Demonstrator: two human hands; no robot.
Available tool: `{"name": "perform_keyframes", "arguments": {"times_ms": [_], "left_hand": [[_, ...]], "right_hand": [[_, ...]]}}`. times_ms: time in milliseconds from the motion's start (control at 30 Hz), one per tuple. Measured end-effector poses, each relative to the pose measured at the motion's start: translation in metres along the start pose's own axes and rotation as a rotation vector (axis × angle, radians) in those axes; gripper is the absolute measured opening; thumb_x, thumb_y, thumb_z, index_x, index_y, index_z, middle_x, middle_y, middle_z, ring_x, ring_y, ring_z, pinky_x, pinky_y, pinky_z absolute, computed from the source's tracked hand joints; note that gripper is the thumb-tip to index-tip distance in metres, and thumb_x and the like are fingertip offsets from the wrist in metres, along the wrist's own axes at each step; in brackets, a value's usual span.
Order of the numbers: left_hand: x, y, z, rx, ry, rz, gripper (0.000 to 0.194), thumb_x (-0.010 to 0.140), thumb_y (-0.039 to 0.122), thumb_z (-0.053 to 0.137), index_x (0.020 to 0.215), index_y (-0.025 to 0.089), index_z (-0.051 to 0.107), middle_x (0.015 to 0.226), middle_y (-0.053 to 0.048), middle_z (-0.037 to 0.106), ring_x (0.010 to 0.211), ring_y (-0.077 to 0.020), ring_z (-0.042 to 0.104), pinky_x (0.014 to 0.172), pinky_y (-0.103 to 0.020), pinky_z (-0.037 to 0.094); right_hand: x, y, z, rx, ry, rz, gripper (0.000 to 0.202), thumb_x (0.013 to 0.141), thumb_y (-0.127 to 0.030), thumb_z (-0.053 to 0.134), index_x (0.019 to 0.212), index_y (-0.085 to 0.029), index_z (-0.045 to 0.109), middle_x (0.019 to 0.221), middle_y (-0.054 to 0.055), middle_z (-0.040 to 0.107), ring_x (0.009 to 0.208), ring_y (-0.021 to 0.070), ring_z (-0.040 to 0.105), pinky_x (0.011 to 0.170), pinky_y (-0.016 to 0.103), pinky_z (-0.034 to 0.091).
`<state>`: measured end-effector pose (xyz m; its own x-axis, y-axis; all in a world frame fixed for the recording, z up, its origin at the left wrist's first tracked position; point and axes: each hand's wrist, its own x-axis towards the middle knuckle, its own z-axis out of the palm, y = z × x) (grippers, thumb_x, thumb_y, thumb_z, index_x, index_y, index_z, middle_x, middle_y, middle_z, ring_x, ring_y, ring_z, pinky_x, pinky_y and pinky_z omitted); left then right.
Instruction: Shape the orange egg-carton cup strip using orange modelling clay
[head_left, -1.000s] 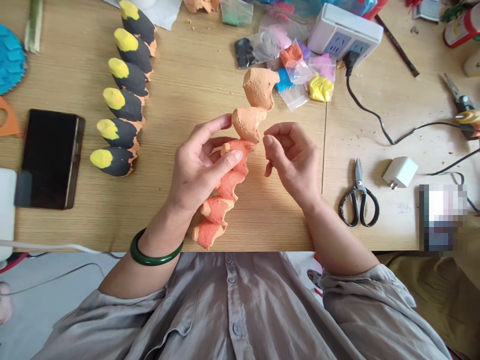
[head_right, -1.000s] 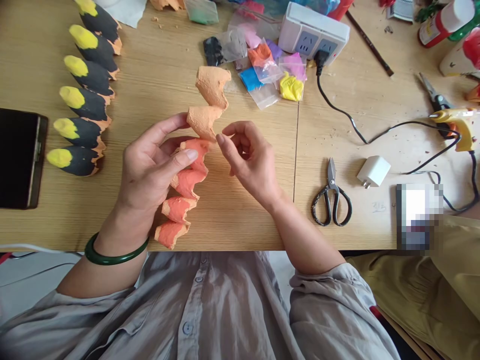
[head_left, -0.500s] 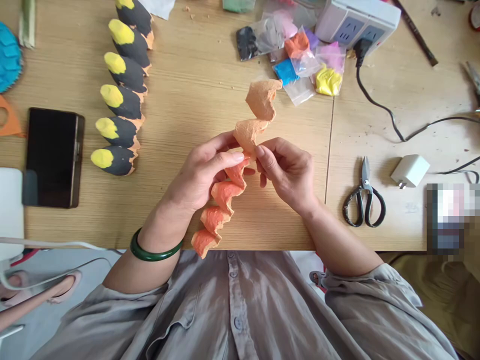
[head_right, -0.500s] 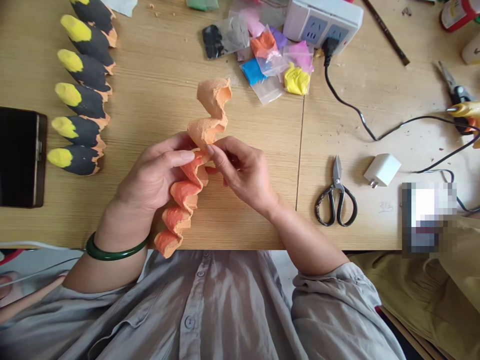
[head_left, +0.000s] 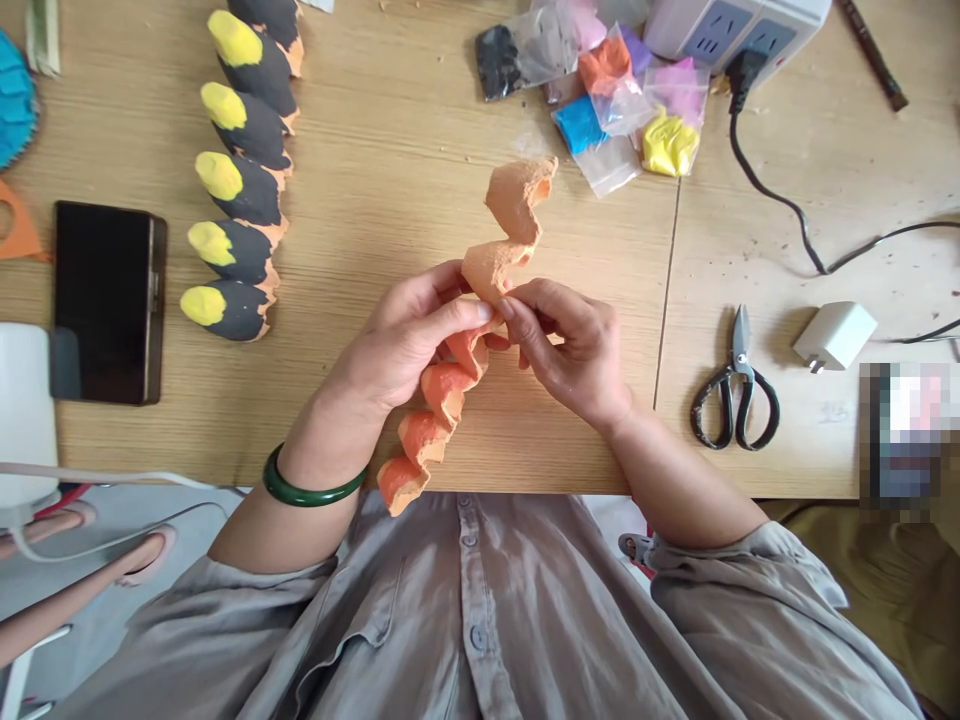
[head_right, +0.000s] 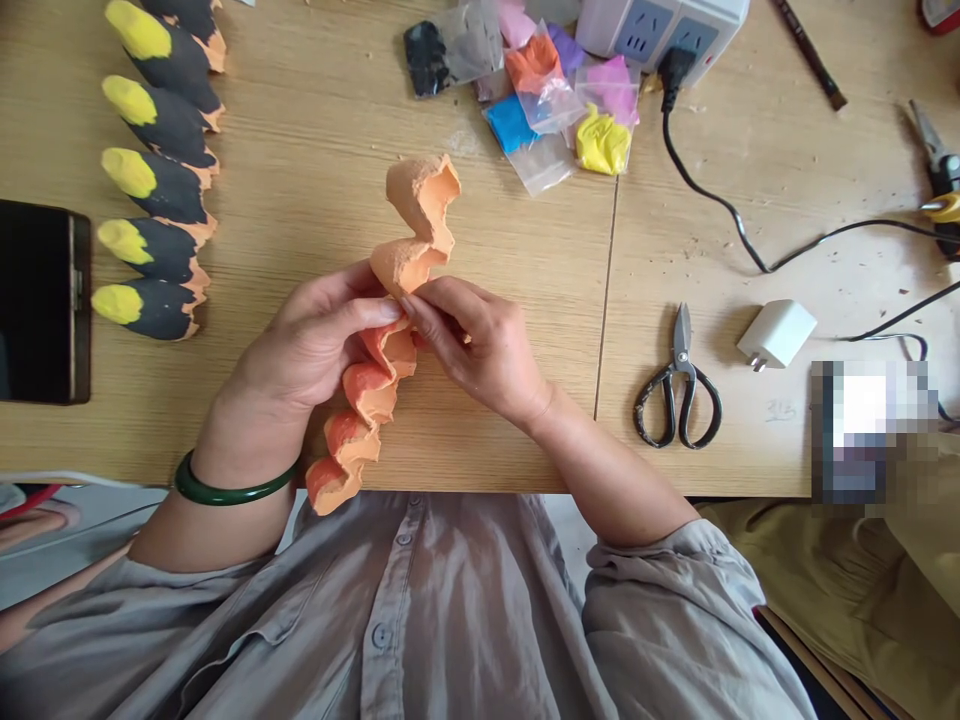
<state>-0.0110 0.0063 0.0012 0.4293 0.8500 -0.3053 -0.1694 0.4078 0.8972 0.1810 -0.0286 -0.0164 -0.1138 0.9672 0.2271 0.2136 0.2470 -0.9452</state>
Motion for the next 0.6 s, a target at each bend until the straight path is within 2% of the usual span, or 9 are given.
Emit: {"name": "perform_keyframes", "arguments": {"times_ms": [167,333,400,500,600], "left_hand": [[0.006,-0.003,-0.007,-0.059,-0.095,0.022,0.022,0.090,0.045,0.087,0.101,0.027,0.082,0.101,-0.009,0.082,0.123,-0.0419,0.083,0.098,-0.050,0.072],[0.009,-0.005,-0.009,-0.097,-0.119,0.028,0.022,0.086,0.035,0.088,0.106,0.026,0.084,0.092,-0.006,0.080,0.101,-0.0322,0.079,0.091,-0.046,0.071],[0.008,-0.005,-0.009,-0.088,-0.134,0.028,0.021,0.085,0.035,0.090,0.103,0.026,0.083,0.095,-0.006,0.082,0.099,-0.0310,0.078,0.087,-0.045,0.071],[0.007,-0.005,-0.008,-0.082,-0.140,0.020,0.017,0.087,0.034,0.089,0.099,0.026,0.080,0.100,-0.008,0.083,0.107,-0.0352,0.081,0.078,-0.046,0.071],[0.007,-0.004,-0.007,-0.097,-0.128,0.031,0.019,0.087,0.032,0.088,0.103,0.025,0.080,0.096,-0.008,0.080,0.103,-0.0355,0.081,0.072,-0.047,0.070]], "right_hand": [[0.002,-0.007,0.000,0.056,0.039,0.028,0.043,0.119,-0.062,0.075,0.094,-0.027,0.074,0.084,0.003,0.071,0.075,0.0186,0.068,0.064,0.032,0.057],[0.002,-0.005,0.003,0.076,0.045,0.047,0.050,0.113,-0.073,0.077,0.094,-0.027,0.075,0.082,0.003,0.070,0.075,0.0187,0.066,0.062,0.031,0.057],[0.002,-0.006,0.004,0.091,0.038,0.054,0.052,0.112,-0.074,0.078,0.093,-0.026,0.075,0.081,0.002,0.070,0.073,0.0173,0.064,0.060,0.030,0.056],[0.005,-0.009,0.004,0.225,0.003,0.189,0.060,0.109,-0.081,0.079,0.091,-0.024,0.072,0.078,0.000,0.067,0.066,0.0133,0.059,0.054,0.025,0.053],[0.009,-0.012,0.003,0.427,-0.058,0.364,0.065,0.104,-0.084,0.083,0.087,-0.023,0.067,0.075,-0.002,0.063,0.060,0.0100,0.054,0.049,0.022,0.054]]}}
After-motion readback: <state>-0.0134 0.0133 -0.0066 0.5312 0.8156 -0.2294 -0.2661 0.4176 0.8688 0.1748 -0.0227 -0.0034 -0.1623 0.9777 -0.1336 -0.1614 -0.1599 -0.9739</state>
